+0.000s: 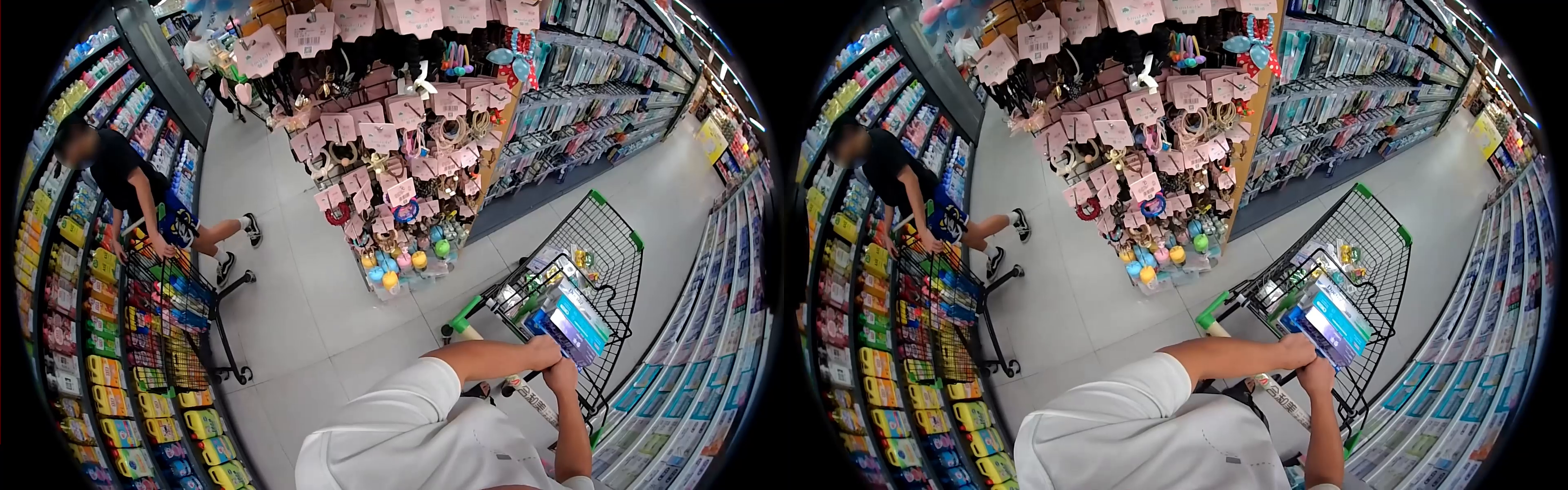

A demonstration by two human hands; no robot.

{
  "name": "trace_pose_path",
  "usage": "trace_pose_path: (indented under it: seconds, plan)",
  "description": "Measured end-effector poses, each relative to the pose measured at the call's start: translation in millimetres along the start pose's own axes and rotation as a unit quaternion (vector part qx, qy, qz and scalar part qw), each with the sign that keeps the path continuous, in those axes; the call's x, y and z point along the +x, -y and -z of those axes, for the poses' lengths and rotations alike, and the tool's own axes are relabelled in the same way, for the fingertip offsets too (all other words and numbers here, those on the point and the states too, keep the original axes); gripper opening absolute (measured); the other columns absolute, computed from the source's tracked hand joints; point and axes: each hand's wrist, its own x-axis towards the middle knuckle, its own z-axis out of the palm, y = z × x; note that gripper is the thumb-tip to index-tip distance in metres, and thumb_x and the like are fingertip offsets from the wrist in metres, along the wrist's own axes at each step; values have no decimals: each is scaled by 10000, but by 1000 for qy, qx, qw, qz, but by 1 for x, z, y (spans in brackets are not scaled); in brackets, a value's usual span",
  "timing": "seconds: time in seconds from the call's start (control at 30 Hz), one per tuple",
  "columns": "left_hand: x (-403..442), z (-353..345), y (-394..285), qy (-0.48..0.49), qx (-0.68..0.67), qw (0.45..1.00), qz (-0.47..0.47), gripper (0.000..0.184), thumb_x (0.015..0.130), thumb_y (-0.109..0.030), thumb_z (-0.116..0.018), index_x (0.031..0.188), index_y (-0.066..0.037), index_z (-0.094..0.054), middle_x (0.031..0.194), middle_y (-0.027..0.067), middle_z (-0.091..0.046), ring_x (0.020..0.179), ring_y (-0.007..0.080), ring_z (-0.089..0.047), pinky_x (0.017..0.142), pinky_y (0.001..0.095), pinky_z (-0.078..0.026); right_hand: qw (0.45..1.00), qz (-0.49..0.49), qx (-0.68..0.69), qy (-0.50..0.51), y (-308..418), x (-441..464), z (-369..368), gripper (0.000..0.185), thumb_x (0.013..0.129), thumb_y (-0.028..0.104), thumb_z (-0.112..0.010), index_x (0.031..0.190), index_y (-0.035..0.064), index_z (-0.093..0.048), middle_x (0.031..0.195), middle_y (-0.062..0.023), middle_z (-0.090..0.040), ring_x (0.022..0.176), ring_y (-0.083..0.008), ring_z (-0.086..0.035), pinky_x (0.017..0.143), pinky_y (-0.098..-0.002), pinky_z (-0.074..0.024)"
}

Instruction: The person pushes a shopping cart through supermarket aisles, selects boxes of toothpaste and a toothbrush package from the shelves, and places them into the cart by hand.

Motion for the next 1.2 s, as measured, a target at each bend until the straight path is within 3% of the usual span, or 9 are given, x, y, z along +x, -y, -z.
trace_pose_path:
  seconds: [0.47, 0.73, 0.8, 0.83, 0.87, 1.07, 1.2]
  plan:
    - [19, 10, -1, -16, -41, 999, 29, 149, 749, -118, -607, 822, -75, -729, 882, 135, -701, 848, 307, -679, 710, 406, -544, 997, 47, -45, 30, -22, 20, 4, 140, 716, 173, -640, 774, 51, -678, 778, -201, -660, 762, -401, -634, 693, -489, -517]
    - [48, 24, 10, -3, -8, 1000, -4, 135, 728, -111, -637, 820, -60, -721, 874, 133, -701, 847, 291, -682, 707, 386, -547, 998, 58, -10, 25, -48, 51, 9, 134, 691, 147, -639, 777, 56, -686, 776, -203, -660, 765, -398, -636, 701, -478, -512]
    - [57, 30, 12, -3, 12, 1000, -3, 121, 714, -101, -647, 805, -64, -718, 870, 131, -700, 850, 290, -682, 699, 385, -548, 998, 34, -5, 57, -54, 62, 13, 255, 713, 268, -700, 849, 53, -684, 854, -214, -665, 831, -396, -635, 730, -463, -515]
    - [61, 33, 12, -2, 10, 1000, -4, 114, 700, -94, -657, 792, -65, -716, 859, 131, -699, 841, 290, -683, 689, 384, -549, 999, 17, -1, 52, -51, 63, 22, 189, 673, 130, -620, 827, 45, -689, 832, -217, -666, 815, -399, -641, 738, -467, -521]
    - [67, 36, 15, -5, 14, 1000, -1, 114, 700, -94, -657, 792, -65, -716, 859, 131, -699, 841, 290, -683, 689, 384, -549, 999, 21, -1, 47, -51, 69, 26, 189, 673, 130, -620, 827, 45, -689, 832, -217, -666, 815, -399, -641, 738, -467, -521]
    - [97, 50, 24, 5, 8, 1000, -7, 129, 674, -97, -672, 790, -60, -716, 860, 137, -700, 827, 299, -684, 694, 386, -550, 998, 24, 45, 34, -67, 92, 43, 206, 685, 165, -622, 847, 58, -692, 870, -216, -670, 847, -395, -644, 747, -459, -525]
    - [115, 44, 31, 31, -20, 999, 12, 122, 654, -123, -679, 747, -52, -714, 825, 147, -695, 807, 326, -678, 682, 428, -546, 997, 45, 12, 60, -97, 115, 13, 196, 704, 223, -622, 826, 90, -698, 895, -176, -680, 842, -365, -652, 740, -464, -529]
